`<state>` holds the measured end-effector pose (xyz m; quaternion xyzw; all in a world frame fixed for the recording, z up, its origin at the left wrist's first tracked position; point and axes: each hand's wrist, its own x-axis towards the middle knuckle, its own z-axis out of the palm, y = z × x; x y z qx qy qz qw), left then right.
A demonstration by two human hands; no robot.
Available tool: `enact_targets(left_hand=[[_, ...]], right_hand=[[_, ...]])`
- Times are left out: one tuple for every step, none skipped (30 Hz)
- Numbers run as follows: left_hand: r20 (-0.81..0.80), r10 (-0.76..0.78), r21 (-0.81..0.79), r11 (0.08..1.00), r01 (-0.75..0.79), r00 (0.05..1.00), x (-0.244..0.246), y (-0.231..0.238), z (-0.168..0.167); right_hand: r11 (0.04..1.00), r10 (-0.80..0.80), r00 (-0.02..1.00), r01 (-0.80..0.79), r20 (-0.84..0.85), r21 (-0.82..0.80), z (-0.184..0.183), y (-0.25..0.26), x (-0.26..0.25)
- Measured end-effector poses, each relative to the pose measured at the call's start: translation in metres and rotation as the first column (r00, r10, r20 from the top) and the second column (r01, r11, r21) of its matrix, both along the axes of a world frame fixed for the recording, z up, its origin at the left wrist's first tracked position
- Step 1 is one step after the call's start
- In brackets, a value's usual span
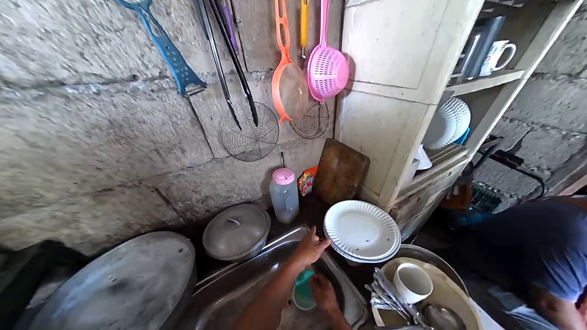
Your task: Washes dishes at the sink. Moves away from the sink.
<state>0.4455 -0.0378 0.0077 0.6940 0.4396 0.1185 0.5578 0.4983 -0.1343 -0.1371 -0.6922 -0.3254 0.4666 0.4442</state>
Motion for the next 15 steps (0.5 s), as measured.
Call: enact_targets(left_hand=[[-0.078,-0.016,0.123,0.992,0.025,0.997,-0.014,0.006,0.005],[-0.142,0.006,0.223,0.974,0.026,0.990,-0.030,0.014,0.014],[-0.189,0.059,0.305,0.952,0.001,0.980,-0.048,0.024,0.024],[-0.228,0.134,0.371,0.928,-0.042,0.964,-0.069,0.035,0.036],[-0.259,0.222,0.424,0.901,-0.095,0.940,-0.091,0.048,0.046],[-0.289,0.310,0.463,0.874,-0.151,0.906,-0.113,0.061,0.055],[-0.318,0.390,0.490,0.848,-0.202,0.864,-0.135,0.074,0.060],[-0.347,0.450,0.508,0.828,-0.239,0.823,-0.154,0.086,0.063],[-0.385,0.486,0.503,0.823,-0.263,0.785,-0.172,0.096,0.063],[-0.422,0.495,0.488,0.830,-0.270,0.759,-0.188,0.105,0.060],[-0.455,0.485,0.474,0.842,-0.258,0.747,-0.200,0.113,0.055],[-0.488,0.456,0.463,0.858,-0.223,0.744,-0.209,0.118,0.049],[-0.520,0.424,0.461,0.870,-0.174,0.741,-0.213,0.122,0.044],[-0.541,0.395,0.464,0.877,-0.128,0.742,-0.214,0.125,0.038],[-0.549,0.364,0.474,0.877,-0.079,0.752,-0.211,0.128,0.033]], right_hand=[[1.000,0.008,0.995,-0.008,0.099,0.002,0.000,0.000,0.006],[1.000,0.024,0.981,-0.022,0.192,-0.014,0.000,0.000,0.012],[0.998,0.059,0.961,-0.048,0.270,-0.049,0.000,0.002,0.016],[0.990,0.123,0.933,-0.095,0.337,-0.100,0.002,0.005,0.017],[0.974,0.212,0.895,-0.158,0.392,-0.165,0.003,0.008,0.015],[0.943,0.318,0.842,-0.232,0.436,-0.239,0.001,0.012,0.011],[0.897,0.429,0.775,-0.304,0.465,-0.321,-0.001,0.014,0.006],[0.841,0.532,0.692,-0.365,0.487,-0.400,-0.004,0.016,-0.001],[0.781,0.619,0.609,-0.408,0.496,-0.474,-0.006,0.017,-0.007],[0.737,0.672,0.544,-0.420,0.503,-0.530,-0.009,0.019,-0.012],[0.709,0.701,0.496,-0.407,0.513,-0.576,-0.010,0.020,-0.017],[0.697,0.712,0.469,-0.385,0.522,-0.605,-0.009,0.021,-0.021],[0.703,0.706,0.459,-0.361,0.540,-0.612,-0.009,0.023,-0.024],[0.718,0.690,0.462,-0.341,0.557,-0.606,-0.008,0.025,-0.025],[0.733,0.674,0.465,-0.325,0.574,-0.597,-0.008,0.027,-0.025]])
